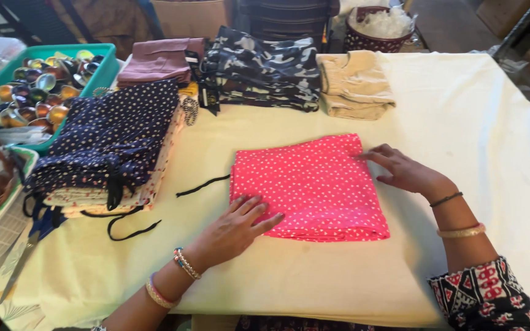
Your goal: The person folds a pink patterned garment on a white table. They smooth the fabric, fold it into a compact rectangle, and place it on a stack of other folded clothes.
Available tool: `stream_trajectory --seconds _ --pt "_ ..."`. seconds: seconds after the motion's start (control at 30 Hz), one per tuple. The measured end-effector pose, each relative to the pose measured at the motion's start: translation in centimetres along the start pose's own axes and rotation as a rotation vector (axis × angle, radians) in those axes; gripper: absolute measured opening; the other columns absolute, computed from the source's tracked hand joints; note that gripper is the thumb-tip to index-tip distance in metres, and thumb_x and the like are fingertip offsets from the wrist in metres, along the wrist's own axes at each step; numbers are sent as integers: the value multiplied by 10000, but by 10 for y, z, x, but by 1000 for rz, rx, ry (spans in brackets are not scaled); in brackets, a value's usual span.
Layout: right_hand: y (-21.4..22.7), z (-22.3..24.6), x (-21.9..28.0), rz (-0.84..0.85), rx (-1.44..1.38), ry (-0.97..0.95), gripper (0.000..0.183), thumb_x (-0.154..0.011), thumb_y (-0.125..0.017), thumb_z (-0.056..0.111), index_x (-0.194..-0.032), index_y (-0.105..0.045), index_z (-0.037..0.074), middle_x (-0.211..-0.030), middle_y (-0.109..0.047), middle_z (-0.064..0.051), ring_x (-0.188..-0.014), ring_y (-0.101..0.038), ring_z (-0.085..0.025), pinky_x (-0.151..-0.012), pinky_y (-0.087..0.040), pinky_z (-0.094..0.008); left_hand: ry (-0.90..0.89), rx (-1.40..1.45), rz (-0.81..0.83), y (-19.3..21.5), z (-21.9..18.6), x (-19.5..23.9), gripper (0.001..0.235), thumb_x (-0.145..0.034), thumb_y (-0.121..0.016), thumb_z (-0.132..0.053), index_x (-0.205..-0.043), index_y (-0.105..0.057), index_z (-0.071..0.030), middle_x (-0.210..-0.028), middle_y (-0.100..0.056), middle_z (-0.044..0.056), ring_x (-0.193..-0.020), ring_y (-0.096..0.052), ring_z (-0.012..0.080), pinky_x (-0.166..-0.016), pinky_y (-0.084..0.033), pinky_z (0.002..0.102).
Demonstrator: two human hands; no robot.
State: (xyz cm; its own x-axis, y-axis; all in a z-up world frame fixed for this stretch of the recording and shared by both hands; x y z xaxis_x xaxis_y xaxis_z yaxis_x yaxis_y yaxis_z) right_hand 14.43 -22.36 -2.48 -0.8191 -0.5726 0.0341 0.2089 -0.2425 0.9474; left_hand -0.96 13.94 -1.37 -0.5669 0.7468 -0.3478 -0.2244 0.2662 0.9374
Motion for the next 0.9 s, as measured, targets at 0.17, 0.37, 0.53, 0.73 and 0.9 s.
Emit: stream_trajectory --seconds 0.17,0.37,0.53,0.73,0.9 --pt "5 26 5 151 19 116 941 -690 -855 129 -1508 -429 319 -1626 -314 -63 -1461 -288 -326 -1198 -273 -455 -205 -221 36 4 -10 -12 655 -938 -522 -131 -1566 -380 -250 -1279 -593 146 -1159 -572 311 -1013 -472 450" --pt "-4 43 22 183 -10 141 996 -682 -892 163 -1540 -432 375 -1678 -227 -44 -1529 -163 -309 -1221 -197 -465 -246 -444 32 -5 -17 -6 674 -947 -525 -185 -1572 -305 -302 -1235 -594 142 -1047 -609 299 -861 -542 448" --pt "-26 41 46 91 -151 225 783 -737 -853 146 -1443 -552 301 -1645 -274 -63 -1530 -174 -322 -1215 -203 -488 -261 -526 -27 -7 -11 -1 647 -962 -516 -233 -1557 -275 -313 -1193 -595 141 -969 -624 299 -787 -566 427" --pt "-19 46 59 -200 -278 265 440 -826 -790 140 -1256 -725 205 -1446 -602 -61 -1474 -422 -307 -1242 -301 -485 -242 -424 -82 -5 4 -1 688 -932 -545 -152 -1558 -329 -336 -1126 -598 133 -928 -633 268 -789 -578 382" --pt "9 32 72 -469 -425 163 370 -865 -730 97 -1234 -708 120 -1339 -687 -72 -1300 -604 -227 -1107 -444 -424 6 -15 -135 48 35 -5 697 -884 -598 14 -1512 -450 -251 -1136 -623 112 -962 -679 266 -822 -597 379"
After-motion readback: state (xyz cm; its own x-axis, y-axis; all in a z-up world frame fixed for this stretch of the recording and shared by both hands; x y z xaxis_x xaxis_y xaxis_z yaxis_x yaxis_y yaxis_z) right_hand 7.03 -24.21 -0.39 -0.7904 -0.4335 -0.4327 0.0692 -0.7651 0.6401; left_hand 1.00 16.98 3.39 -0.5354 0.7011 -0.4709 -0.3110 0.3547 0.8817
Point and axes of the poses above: each hand's wrist, its own x-axis away from the middle knuckle, its own y-axis out of the back of the hand, z = x × y, the point moved 5 cm from there along -x, towards the middle knuckle
